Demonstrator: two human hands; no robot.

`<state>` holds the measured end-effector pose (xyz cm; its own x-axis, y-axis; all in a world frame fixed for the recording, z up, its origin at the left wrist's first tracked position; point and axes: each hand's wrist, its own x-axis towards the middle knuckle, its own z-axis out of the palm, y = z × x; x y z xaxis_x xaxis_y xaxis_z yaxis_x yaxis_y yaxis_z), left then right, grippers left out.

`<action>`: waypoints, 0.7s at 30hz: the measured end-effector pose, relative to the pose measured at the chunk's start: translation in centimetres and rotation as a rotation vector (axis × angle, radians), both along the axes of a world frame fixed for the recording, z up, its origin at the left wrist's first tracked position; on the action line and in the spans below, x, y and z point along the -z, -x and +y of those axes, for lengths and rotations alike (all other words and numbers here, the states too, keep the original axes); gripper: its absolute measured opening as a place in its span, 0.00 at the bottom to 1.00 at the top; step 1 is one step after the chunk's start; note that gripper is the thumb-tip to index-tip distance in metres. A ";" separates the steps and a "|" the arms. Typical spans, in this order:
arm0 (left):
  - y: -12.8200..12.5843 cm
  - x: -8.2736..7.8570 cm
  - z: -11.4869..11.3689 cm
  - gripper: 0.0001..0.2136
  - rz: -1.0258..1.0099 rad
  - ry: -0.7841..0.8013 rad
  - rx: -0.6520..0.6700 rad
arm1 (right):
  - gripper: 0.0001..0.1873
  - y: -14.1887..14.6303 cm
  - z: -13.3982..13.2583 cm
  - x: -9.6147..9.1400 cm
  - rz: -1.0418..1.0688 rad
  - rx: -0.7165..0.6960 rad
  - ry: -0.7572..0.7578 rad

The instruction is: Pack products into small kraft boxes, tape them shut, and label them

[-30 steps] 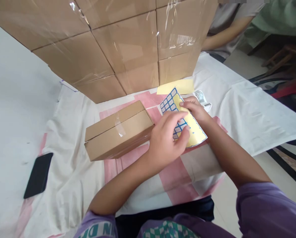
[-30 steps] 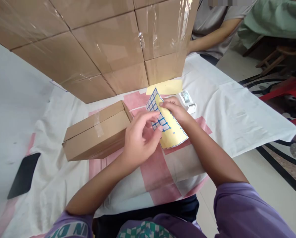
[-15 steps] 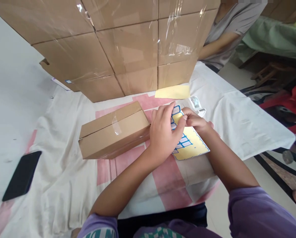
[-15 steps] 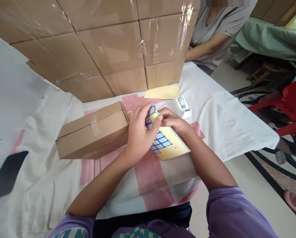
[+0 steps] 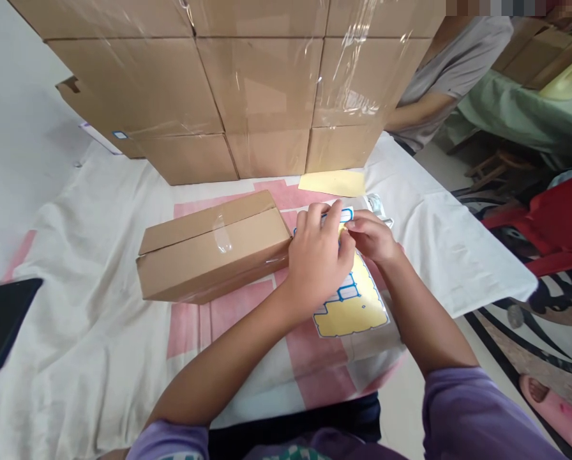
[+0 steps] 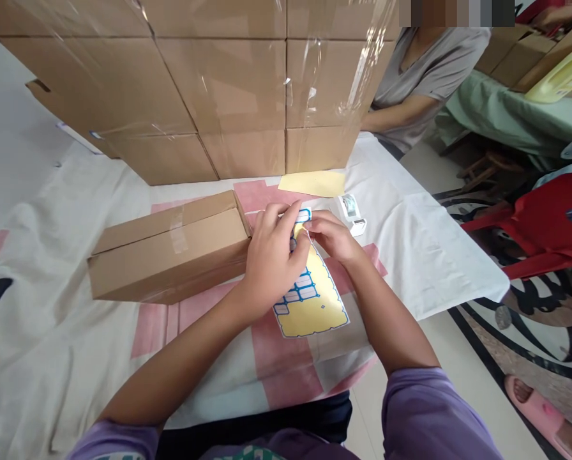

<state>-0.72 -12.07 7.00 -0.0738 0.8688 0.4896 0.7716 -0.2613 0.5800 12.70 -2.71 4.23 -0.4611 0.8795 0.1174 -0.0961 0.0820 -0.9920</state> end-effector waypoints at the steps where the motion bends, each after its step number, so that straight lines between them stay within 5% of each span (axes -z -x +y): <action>1: 0.0 0.0 0.0 0.21 0.022 0.008 -0.007 | 0.11 -0.1 0.1 0.1 0.002 -0.024 0.006; 10: 0.2 0.4 0.3 0.18 0.047 -0.017 -0.064 | 0.06 0.3 -0.6 -1.2 0.007 -0.079 0.084; 21: 0.4 0.0 0.2 0.17 -0.067 -0.012 -0.047 | 0.07 -0.2 -0.5 -1.2 0.010 -0.126 -0.033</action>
<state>-1.13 -11.90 7.01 -0.1475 0.8579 0.4922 0.7431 -0.2324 0.6276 12.88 -3.20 5.43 -0.5666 0.8102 0.1500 -0.1173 0.1009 -0.9880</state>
